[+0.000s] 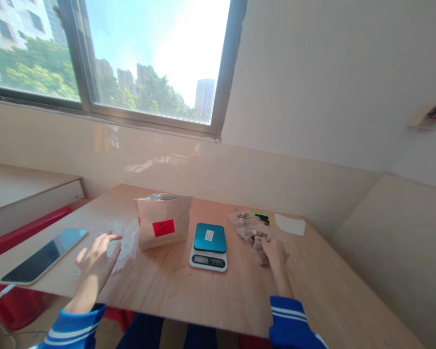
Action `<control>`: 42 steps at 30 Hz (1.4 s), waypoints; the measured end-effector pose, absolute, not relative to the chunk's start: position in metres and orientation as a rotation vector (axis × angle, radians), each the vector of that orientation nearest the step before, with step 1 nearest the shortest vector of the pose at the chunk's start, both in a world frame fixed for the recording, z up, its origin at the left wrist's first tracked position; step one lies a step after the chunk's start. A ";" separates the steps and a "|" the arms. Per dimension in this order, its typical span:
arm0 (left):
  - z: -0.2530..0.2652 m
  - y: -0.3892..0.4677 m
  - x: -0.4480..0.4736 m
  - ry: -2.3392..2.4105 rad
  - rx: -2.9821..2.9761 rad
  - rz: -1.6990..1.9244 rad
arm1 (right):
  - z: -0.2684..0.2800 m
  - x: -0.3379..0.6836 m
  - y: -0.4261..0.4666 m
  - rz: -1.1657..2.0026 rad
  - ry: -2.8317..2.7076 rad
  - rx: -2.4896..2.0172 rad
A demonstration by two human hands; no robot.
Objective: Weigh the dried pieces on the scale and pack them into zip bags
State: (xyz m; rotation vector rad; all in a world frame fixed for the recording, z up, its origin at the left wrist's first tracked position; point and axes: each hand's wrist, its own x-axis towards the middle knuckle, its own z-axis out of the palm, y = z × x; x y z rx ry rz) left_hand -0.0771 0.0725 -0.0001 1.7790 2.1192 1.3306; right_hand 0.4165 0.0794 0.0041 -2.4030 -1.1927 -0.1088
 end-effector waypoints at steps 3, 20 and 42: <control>0.009 0.060 -0.058 1.779 1.604 1.543 | 0.023 0.407 0.051 -0.114 -1.173 -2.353; 0.024 -0.027 0.070 0.787 1.062 1.079 | 0.031 0.190 -0.059 0.797 -1.605 -1.397; 0.017 -0.031 0.067 0.606 1.149 0.757 | 0.019 0.195 -0.071 1.167 -1.359 -1.059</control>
